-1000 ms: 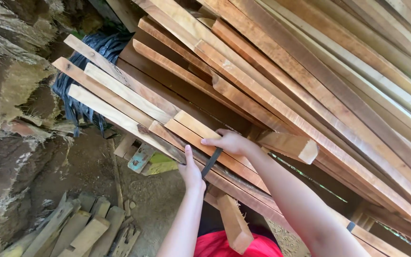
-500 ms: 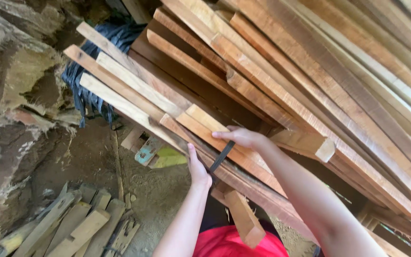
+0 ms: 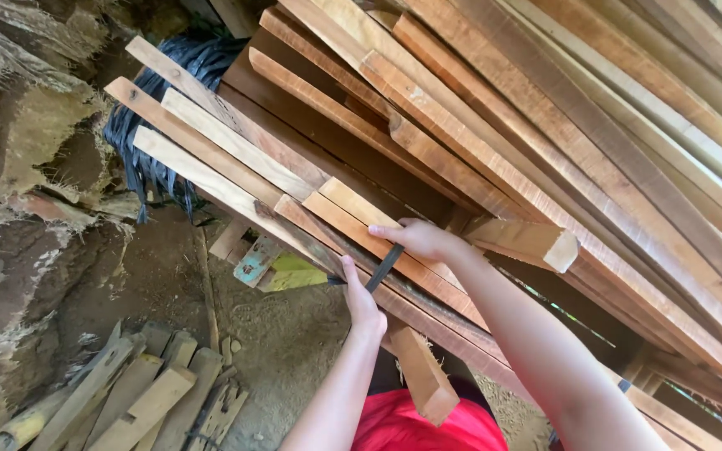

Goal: The person lifts bundles of wooden planks from a large stack and places them onto a wooden workbench. They then separate the planks and arrange them individually on the bench surface.

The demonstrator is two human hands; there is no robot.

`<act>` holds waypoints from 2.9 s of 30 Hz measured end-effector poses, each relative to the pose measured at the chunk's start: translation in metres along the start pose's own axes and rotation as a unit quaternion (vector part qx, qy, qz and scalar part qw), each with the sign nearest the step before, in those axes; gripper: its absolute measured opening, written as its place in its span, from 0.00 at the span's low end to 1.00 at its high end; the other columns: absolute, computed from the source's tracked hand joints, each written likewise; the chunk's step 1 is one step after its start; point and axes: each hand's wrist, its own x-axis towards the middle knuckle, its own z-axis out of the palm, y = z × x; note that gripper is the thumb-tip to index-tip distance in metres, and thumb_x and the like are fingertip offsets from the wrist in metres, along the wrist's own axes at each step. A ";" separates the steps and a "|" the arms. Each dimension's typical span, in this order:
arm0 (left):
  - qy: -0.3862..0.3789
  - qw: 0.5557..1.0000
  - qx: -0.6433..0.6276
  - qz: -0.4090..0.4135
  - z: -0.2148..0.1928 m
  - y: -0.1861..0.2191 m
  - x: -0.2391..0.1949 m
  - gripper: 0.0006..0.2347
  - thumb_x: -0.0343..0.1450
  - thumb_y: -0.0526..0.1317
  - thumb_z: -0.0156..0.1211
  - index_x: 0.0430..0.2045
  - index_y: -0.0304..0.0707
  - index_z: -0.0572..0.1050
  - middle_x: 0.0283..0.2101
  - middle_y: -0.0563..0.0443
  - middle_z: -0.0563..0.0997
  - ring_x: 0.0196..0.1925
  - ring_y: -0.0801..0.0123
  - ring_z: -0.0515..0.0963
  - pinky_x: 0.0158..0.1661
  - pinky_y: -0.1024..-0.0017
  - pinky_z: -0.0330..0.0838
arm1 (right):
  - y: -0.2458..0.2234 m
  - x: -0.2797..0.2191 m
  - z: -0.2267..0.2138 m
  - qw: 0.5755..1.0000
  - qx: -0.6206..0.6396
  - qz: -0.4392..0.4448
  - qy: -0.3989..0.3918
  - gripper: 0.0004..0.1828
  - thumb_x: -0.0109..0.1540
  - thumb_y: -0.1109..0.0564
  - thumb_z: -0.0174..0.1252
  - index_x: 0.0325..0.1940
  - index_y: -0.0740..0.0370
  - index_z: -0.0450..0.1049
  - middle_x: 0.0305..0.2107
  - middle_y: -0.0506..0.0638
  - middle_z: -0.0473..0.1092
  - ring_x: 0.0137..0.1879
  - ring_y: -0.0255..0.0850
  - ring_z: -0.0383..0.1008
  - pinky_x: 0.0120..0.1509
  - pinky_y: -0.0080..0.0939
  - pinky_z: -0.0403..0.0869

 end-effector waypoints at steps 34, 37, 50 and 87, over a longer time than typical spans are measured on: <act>-0.275 0.593 0.692 0.307 0.125 0.042 -0.210 0.19 0.70 0.49 0.61 0.53 0.43 0.79 0.49 0.43 0.86 0.51 0.61 0.85 0.51 0.67 0.75 | 0.353 -0.281 0.004 0.877 -0.042 0.066 0.474 0.31 0.57 0.32 0.61 0.53 0.56 0.78 0.49 0.56 0.76 0.59 0.53 0.74 0.65 0.51 0.71; -0.359 0.534 0.753 0.139 0.165 -0.050 -0.228 0.22 0.71 0.49 0.63 0.60 0.46 0.78 0.52 0.42 0.83 0.42 0.40 0.86 0.44 0.56 0.80 | 0.357 -0.294 -0.018 0.926 -0.064 0.104 0.358 0.46 0.52 0.20 0.56 0.59 0.55 0.76 0.48 0.58 0.78 0.59 0.53 0.76 0.66 0.51 0.71; -0.416 0.078 0.903 0.067 0.182 -0.231 -0.112 0.50 0.45 0.69 0.74 0.61 0.38 0.73 0.62 0.40 0.76 0.64 0.52 0.76 0.63 0.61 0.70 | 0.401 -0.222 -0.060 0.995 -0.060 0.066 0.055 0.65 0.39 0.08 0.55 0.55 0.66 0.80 0.57 0.63 0.74 0.62 0.56 0.74 0.66 0.51 0.72; -0.453 0.052 0.776 0.435 0.069 -0.163 -0.228 0.28 0.51 0.49 0.79 0.39 0.40 0.73 0.42 0.48 0.77 0.48 0.56 0.76 0.50 0.59 0.67 | 0.333 -0.363 0.050 0.914 -0.186 -0.031 0.360 0.39 0.42 0.33 0.75 0.44 0.58 0.70 0.40 0.52 0.73 0.51 0.50 0.75 0.56 0.49 0.72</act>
